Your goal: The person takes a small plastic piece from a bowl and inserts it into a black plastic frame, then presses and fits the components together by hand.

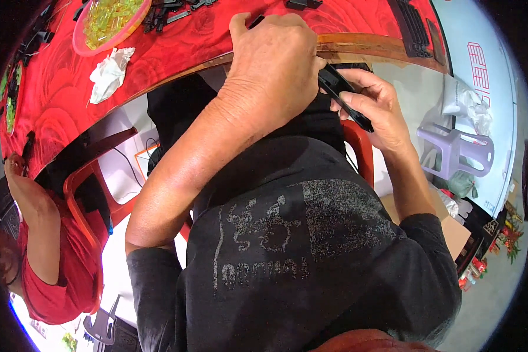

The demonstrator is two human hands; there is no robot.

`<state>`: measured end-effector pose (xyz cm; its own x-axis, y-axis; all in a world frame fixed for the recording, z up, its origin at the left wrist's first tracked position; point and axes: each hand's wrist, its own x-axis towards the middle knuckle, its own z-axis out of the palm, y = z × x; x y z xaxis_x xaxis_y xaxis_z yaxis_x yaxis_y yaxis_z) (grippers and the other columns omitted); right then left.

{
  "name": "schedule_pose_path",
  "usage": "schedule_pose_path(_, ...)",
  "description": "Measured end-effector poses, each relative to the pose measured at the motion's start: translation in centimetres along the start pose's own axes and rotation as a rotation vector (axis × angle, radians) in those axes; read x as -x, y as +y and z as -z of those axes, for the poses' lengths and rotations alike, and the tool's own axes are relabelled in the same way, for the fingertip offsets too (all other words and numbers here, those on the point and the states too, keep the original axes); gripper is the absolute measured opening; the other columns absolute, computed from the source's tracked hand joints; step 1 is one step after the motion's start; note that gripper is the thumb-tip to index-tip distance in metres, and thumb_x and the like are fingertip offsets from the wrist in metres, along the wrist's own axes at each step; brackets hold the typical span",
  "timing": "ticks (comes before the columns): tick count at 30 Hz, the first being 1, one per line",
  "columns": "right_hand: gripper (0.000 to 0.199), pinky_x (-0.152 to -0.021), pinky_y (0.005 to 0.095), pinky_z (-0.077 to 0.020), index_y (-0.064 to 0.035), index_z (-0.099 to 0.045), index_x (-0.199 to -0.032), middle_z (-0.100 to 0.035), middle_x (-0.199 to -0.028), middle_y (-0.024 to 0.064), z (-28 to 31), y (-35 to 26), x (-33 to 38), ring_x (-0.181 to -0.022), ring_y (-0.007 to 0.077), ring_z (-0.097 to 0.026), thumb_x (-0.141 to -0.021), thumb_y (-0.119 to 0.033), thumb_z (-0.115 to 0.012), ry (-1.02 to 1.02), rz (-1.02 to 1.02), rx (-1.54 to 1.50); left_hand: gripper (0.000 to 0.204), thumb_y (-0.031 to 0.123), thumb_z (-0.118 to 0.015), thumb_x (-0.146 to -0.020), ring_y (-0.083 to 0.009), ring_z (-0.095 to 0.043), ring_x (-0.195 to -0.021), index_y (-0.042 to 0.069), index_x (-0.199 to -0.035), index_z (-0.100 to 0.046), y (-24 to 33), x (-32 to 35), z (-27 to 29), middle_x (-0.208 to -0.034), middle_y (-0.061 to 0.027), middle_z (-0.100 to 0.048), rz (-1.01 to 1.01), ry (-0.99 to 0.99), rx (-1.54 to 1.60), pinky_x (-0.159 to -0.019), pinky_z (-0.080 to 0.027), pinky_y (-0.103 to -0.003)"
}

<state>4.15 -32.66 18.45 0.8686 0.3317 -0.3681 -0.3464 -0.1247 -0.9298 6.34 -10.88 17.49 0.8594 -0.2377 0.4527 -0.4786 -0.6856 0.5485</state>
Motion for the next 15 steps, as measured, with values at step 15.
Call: schedule_pose_path(15,0.036,-0.077,0.0254,-0.0513,0.0029,-0.061,-0.124,-0.071,-0.108,0.0123,0.97,-0.58,0.4,-0.083,0.012,-0.064,-0.09,-0.009,-0.063,-0.022,-0.005,0.161,0.015,0.013,-0.074,-0.078,-0.032,-0.068,-0.069,-0.001,-0.082,-0.068,-0.54,-0.95,0.79,-0.077,-0.0159,-0.068,0.006,-0.217,0.136,-0.065,-0.052,-0.039)
